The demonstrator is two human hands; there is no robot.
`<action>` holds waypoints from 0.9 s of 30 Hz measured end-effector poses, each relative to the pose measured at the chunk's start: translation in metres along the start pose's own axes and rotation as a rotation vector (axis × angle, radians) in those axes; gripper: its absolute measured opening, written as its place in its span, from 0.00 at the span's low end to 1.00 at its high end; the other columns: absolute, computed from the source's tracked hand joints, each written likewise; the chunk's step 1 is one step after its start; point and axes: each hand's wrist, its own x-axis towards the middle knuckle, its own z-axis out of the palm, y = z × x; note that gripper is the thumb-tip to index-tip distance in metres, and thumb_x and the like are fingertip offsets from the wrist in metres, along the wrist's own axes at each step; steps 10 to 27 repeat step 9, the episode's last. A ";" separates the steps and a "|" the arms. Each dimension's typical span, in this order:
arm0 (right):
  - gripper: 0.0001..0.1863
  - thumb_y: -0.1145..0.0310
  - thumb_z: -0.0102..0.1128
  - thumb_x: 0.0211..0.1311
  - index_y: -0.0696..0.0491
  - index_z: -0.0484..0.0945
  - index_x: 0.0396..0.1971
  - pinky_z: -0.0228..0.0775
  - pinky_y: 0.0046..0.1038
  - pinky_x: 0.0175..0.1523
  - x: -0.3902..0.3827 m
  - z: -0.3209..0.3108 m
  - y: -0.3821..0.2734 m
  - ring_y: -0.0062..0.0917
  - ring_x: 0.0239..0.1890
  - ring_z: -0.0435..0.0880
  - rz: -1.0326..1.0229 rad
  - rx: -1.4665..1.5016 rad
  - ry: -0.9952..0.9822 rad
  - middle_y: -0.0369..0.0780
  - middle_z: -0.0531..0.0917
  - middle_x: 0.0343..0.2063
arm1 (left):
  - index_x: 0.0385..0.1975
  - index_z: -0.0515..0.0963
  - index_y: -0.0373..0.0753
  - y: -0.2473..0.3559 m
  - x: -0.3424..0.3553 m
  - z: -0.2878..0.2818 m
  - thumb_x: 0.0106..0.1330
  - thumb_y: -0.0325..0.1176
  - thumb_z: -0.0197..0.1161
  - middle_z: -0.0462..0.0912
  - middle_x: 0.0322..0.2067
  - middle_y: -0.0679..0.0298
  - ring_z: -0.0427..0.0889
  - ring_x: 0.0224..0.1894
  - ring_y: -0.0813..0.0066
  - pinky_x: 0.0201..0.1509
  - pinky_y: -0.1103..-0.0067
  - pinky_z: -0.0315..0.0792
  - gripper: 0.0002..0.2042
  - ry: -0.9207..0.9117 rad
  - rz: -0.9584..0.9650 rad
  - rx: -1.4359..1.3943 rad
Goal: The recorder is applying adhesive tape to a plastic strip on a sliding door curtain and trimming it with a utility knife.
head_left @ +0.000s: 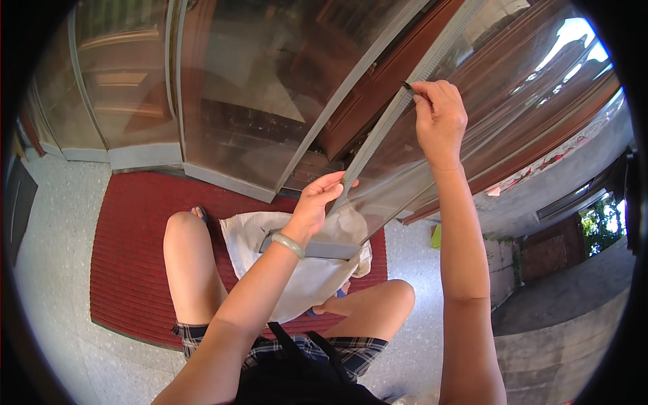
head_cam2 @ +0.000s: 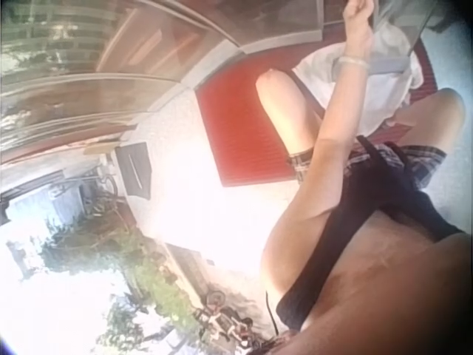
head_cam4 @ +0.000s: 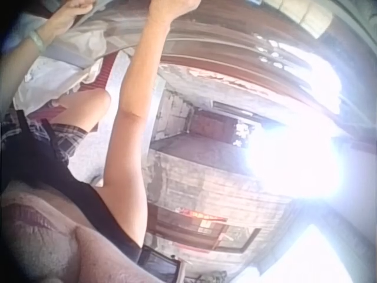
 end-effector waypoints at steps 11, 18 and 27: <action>0.10 0.81 0.61 0.45 0.54 0.80 0.30 0.72 0.33 0.40 -0.019 0.013 0.001 0.36 0.36 0.78 -0.008 0.002 -0.032 0.39 0.78 0.28 | 0.56 0.75 0.35 0.000 0.004 -0.004 0.66 0.29 0.61 0.82 0.50 0.55 0.76 0.57 0.70 0.65 0.77 0.62 0.18 -0.019 0.018 -0.008; 0.10 0.81 0.61 0.45 0.54 0.80 0.30 0.72 0.33 0.40 -0.019 0.013 0.001 0.36 0.36 0.78 -0.008 0.002 -0.032 0.39 0.78 0.28 | 0.56 0.75 0.35 0.000 0.004 -0.004 0.66 0.29 0.61 0.82 0.50 0.55 0.76 0.57 0.70 0.65 0.77 0.62 0.18 -0.019 0.018 -0.008; 0.10 0.81 0.61 0.45 0.54 0.80 0.30 0.72 0.33 0.40 -0.019 0.013 0.001 0.36 0.36 0.78 -0.008 0.002 -0.032 0.39 0.78 0.28 | 0.56 0.75 0.35 0.000 0.004 -0.004 0.66 0.29 0.61 0.82 0.50 0.55 0.76 0.57 0.70 0.65 0.77 0.62 0.18 -0.019 0.018 -0.008</action>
